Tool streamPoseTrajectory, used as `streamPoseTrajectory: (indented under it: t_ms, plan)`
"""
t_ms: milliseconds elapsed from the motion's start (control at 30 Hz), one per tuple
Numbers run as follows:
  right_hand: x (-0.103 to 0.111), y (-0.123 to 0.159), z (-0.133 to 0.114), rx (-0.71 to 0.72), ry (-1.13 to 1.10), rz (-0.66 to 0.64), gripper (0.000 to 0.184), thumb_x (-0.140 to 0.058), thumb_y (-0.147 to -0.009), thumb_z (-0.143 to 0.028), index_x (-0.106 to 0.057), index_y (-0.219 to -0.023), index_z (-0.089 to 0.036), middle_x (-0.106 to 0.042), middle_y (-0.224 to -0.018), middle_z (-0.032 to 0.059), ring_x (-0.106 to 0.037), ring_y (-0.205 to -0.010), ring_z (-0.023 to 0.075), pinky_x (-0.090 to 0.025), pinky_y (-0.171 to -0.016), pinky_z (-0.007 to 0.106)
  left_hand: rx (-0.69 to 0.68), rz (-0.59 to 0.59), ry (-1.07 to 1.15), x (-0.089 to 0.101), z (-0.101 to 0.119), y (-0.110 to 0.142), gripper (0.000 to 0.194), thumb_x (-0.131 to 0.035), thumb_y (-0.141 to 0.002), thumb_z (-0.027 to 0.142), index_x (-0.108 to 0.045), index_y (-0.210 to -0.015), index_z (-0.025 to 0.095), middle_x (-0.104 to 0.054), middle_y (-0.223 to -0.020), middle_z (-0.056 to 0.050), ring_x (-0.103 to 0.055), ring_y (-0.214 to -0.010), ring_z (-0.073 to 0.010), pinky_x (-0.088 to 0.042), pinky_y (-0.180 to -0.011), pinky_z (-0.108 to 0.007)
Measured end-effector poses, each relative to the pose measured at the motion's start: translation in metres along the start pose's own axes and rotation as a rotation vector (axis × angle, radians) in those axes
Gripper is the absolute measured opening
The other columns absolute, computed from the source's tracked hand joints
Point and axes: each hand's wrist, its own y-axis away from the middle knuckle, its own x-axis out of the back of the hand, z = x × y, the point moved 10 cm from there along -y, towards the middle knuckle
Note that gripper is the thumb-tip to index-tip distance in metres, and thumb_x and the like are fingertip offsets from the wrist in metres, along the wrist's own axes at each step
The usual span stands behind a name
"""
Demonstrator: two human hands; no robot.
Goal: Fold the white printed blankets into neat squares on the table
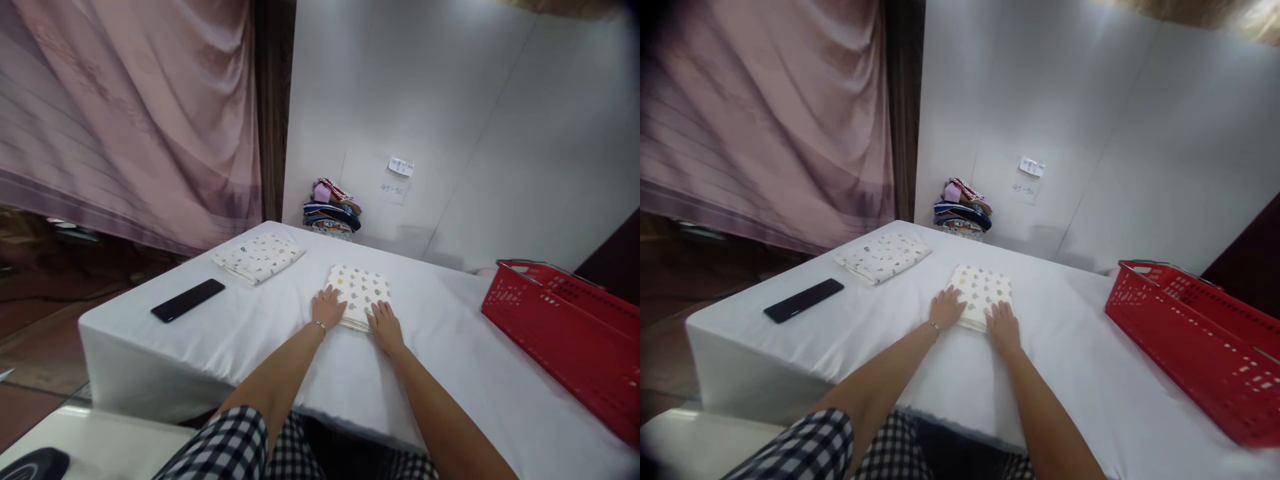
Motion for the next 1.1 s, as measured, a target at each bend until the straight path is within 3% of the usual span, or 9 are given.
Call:
streamPoseTrajectory:
  t_ms: [100, 267, 400, 567, 767, 1000, 1100]
  plan:
    - [0.002, 0.001, -0.001, 0.002, 0.003, -0.020, 0.044, -0.031, -0.094, -0.035, -0.041, -0.134, -0.021, -0.032, -0.146, 0.0118, -0.021, -0.136, 0.0276, -0.031, -0.099, 0.049, 0.004, 0.042, 0.029, -0.007, -0.010, 0.006, 0.049, -0.038, -0.087, 0.050, -0.043, -0.131, 0.028, -0.032, -0.147, -0.007, -0.031, -0.129, -0.0313, -0.029, -0.099, -0.051]
    - [0.010, -0.018, -0.005, -0.035, 0.021, -0.172, 0.042, -0.032, -0.092, -0.041, -0.045, -0.130, -0.026, -0.033, -0.145, 0.0092, -0.021, -0.135, 0.0272, -0.020, -0.102, 0.057, -0.025, 0.098, 0.034, -0.003, -0.008, 0.006, 0.047, -0.042, -0.086, 0.048, -0.046, -0.128, 0.027, -0.036, -0.144, -0.009, -0.038, -0.123, -0.0304, -0.030, -0.098, -0.048]
    - [0.029, -0.048, -0.001, -0.063, 0.018, -0.070, 0.052, -0.034, -0.091, -0.045, -0.036, -0.137, -0.021, -0.024, -0.149, 0.0118, -0.015, -0.138, 0.0267, -0.019, -0.105, 0.050, -0.035, 0.083, 0.020, -0.001, -0.005, 0.006, 0.047, -0.040, -0.087, 0.047, -0.045, -0.128, 0.026, -0.035, -0.145, -0.009, -0.039, -0.123, -0.0303, -0.030, -0.098, -0.048]
    - [0.002, -0.056, 0.025, -0.168, -0.033, -0.097, 0.058, -0.032, -0.092, -0.048, -0.031, -0.140, -0.016, -0.024, -0.149, 0.0130, -0.019, -0.137, 0.0236, -0.027, -0.104, 0.037, -0.045, 0.068, 0.007, -0.004, -0.007, 0.005, 0.046, -0.040, -0.087, 0.048, -0.046, -0.127, 0.027, -0.035, -0.144, -0.008, -0.040, -0.122, -0.0299, -0.031, -0.097, -0.047]
    - [-0.012, -0.053, 0.033, -0.171, -0.037, -0.118, 0.061, -0.028, -0.091, -0.050, -0.028, -0.142, -0.015, -0.022, -0.150, 0.0120, -0.019, -0.137, 0.0254, -0.026, -0.105, 0.040, -0.065, 0.116, -0.008, -0.001, -0.005, 0.006, 0.045, -0.040, -0.087, 0.047, -0.047, -0.127, 0.025, -0.037, -0.143, -0.009, -0.042, -0.119, -0.0294, -0.032, -0.097, -0.047]
    - [-0.009, -0.050, 0.031, -0.223, -0.094, -0.205, 0.065, -0.024, -0.091, -0.051, -0.022, -0.144, -0.013, -0.012, -0.153, 0.0086, -0.008, -0.140, 0.0231, -0.016, -0.110, 0.035, 0.019, -0.022, 0.004, -0.003, -0.007, 0.007, 0.052, -0.034, -0.087, 0.048, -0.041, -0.134, 0.026, -0.028, -0.149, -0.003, -0.034, -0.129, -0.0273, -0.025, -0.105, -0.045]
    - [-0.007, -0.049, 0.030, -0.222, -0.146, -0.178, 0.064, -0.026, -0.091, -0.050, -0.025, -0.143, -0.013, -0.012, -0.153, 0.0088, -0.009, -0.139, 0.0257, -0.017, -0.110, 0.036, 0.088, -0.187, 0.057, -0.008, -0.011, -0.003, 0.056, -0.039, -0.084, 0.049, -0.038, -0.136, 0.028, -0.022, -0.151, -0.002, -0.031, -0.131, -0.0278, -0.024, -0.106, -0.046]
